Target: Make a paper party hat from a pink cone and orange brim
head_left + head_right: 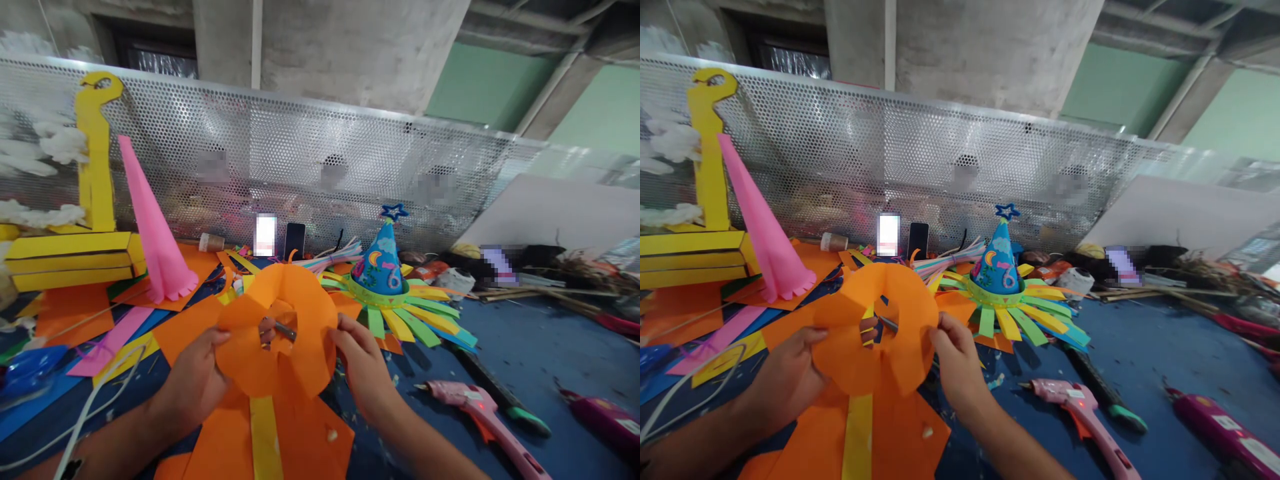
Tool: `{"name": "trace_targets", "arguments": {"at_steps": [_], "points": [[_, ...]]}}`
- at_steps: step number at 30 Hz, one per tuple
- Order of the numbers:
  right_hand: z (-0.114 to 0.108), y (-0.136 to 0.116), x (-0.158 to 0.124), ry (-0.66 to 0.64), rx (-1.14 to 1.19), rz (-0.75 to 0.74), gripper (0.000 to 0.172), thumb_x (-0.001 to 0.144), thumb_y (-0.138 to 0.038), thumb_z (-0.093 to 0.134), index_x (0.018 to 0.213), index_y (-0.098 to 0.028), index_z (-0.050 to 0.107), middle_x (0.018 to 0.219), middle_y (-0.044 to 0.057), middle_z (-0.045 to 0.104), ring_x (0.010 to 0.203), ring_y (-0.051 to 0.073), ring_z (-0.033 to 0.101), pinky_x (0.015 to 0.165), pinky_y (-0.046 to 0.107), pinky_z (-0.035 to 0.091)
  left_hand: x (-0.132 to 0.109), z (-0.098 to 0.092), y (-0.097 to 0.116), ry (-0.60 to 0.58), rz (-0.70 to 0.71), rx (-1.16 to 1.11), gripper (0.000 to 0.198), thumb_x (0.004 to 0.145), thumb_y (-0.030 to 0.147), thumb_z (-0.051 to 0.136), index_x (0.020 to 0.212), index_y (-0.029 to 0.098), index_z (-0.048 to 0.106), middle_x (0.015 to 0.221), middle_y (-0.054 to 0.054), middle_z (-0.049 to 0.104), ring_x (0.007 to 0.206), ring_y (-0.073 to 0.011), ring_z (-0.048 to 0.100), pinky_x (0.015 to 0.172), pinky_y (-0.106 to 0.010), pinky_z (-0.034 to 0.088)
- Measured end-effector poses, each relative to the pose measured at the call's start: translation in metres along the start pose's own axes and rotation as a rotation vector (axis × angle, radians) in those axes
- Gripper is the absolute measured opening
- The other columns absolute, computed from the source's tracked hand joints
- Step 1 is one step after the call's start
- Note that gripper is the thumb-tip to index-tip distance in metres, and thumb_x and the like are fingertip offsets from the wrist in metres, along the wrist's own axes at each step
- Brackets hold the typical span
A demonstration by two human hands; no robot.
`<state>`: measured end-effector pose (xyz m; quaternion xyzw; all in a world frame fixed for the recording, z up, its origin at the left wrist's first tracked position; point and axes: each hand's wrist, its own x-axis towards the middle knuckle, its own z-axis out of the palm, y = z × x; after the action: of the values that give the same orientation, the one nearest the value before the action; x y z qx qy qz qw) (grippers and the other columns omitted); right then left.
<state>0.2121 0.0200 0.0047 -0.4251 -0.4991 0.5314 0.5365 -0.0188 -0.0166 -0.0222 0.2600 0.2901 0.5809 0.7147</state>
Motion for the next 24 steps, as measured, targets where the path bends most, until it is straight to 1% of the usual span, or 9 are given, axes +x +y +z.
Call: {"name": "trace_targets", "arguments": {"at_steps": [3, 6, 9, 13, 16, 19, 20, 22, 24], "points": [[-0.004, 0.005, 0.007, 0.114, 0.063, 0.072, 0.028, 0.070, -0.036, 0.078, 0.061, -0.022, 0.056, 0.060, -0.004, 0.054, 0.056, 0.013, 0.049, 0.055, 0.024, 0.040, 0.005, 0.002, 0.009, 0.146, -0.075, -0.054, 0.037, 0.090, 0.024, 0.053, 0.117, 0.011, 0.074, 0.106, -0.016, 0.083, 0.102, -0.0332, 0.079, 0.098, -0.051, 0.062], [-0.004, 0.007, 0.008, 0.126, 0.065, 0.086, 0.028, 0.071, -0.039, 0.080, 0.064, -0.023, 0.058, 0.062, -0.003, 0.058, 0.058, 0.014, 0.052, 0.054, 0.024, 0.041, 0.005, 0.006, 0.015, 0.284, -0.131, -0.091, 0.029, 0.090, 0.020, 0.055, 0.111, 0.010, 0.073, 0.096, -0.014, 0.083, 0.081, -0.0264, 0.080, 0.079, -0.041, 0.066], [-0.003, 0.007, 0.006, 0.125, 0.066, 0.102, 0.026, 0.073, -0.041, 0.080, 0.068, -0.024, 0.062, 0.064, -0.001, 0.063, 0.060, 0.016, 0.057, 0.055, 0.025, 0.044, 0.002, 0.009, 0.016, 0.296, -0.135, -0.092, 0.024, 0.089, 0.024, 0.059, 0.103, 0.012, 0.074, 0.095, -0.013, 0.083, 0.075, -0.0228, 0.079, 0.073, -0.034, 0.065], [-0.002, 0.003, 0.005, 0.094, 0.047, 0.089, 0.021, 0.076, -0.043, 0.080, 0.080, -0.025, 0.069, 0.079, 0.001, 0.074, 0.075, 0.022, 0.069, 0.062, 0.028, 0.051, 0.003, 0.002, 0.015, 0.223, -0.078, 0.121, 0.028, 0.088, 0.037, 0.063, 0.101, 0.016, 0.076, 0.099, -0.014, 0.083, 0.090, -0.0299, 0.080, 0.084, -0.042, 0.064], [-0.003, 0.002, 0.007, 0.078, 0.020, 0.043, 0.028, 0.077, -0.047, 0.081, 0.092, -0.025, 0.073, 0.095, 0.004, 0.079, 0.091, 0.027, 0.073, 0.073, 0.033, 0.057, 0.012, -0.012, 0.018, 0.219, 0.109, 0.384, 0.027, 0.085, 0.048, 0.070, 0.097, 0.023, 0.073, 0.105, -0.010, 0.082, 0.096, -0.0326, 0.078, 0.086, -0.047, 0.063], [-0.005, 0.003, 0.009, 0.071, 0.017, -0.008, 0.038, 0.079, -0.052, 0.082, 0.102, -0.024, 0.073, 0.105, 0.005, 0.079, 0.098, 0.028, 0.072, 0.083, 0.036, 0.058, 0.024, -0.029, 0.034, 0.260, 0.299, 0.727, 0.038, 0.084, 0.055, 0.070, 0.103, 0.023, 0.070, 0.101, -0.009, 0.079, 0.084, -0.0295, 0.075, 0.077, -0.044, 0.062], [-0.006, 0.003, 0.010, 0.078, 0.017, -0.019, 0.041, 0.079, -0.054, 0.083, 0.105, -0.024, 0.073, 0.107, 0.006, 0.079, 0.098, 0.028, 0.072, 0.083, 0.036, 0.058, 0.027, -0.034, 0.042, 0.296, 0.405, 0.878, 0.041, 0.085, 0.056, 0.069, 0.107, 0.021, 0.070, 0.100, -0.009, 0.077, 0.082, -0.0280, 0.073, 0.076, -0.043, 0.060], [-0.008, 0.005, 0.011, 0.095, 0.004, -0.028, 0.045, 0.079, -0.055, 0.084, 0.108, -0.024, 0.072, 0.108, 0.006, 0.078, 0.096, 0.026, 0.071, 0.081, 0.035, 0.057, 0.032, -0.047, 0.063, 0.474, 0.726, 1.170, 0.040, 0.087, 0.053, 0.066, 0.111, 0.020, 0.068, 0.101, -0.009, 0.072, 0.086, -0.0262, 0.069, 0.081, -0.042, 0.058], [-0.009, 0.007, 0.012, 0.102, -0.015, -0.030, 0.047, 0.078, -0.056, 0.084, 0.109, -0.023, 0.072, 0.107, 0.005, 0.078, 0.093, 0.025, 0.071, 0.079, 0.033, 0.056, 0.036, -0.061, 0.085, 0.738, 1.001, 1.342, 0.044, 0.086, 0.050, 0.069, 0.115, 0.018, 0.065, 0.108, -0.010, 0.064, 0.094, -0.0272, 0.063, 0.091, -0.045, 0.055]]}}
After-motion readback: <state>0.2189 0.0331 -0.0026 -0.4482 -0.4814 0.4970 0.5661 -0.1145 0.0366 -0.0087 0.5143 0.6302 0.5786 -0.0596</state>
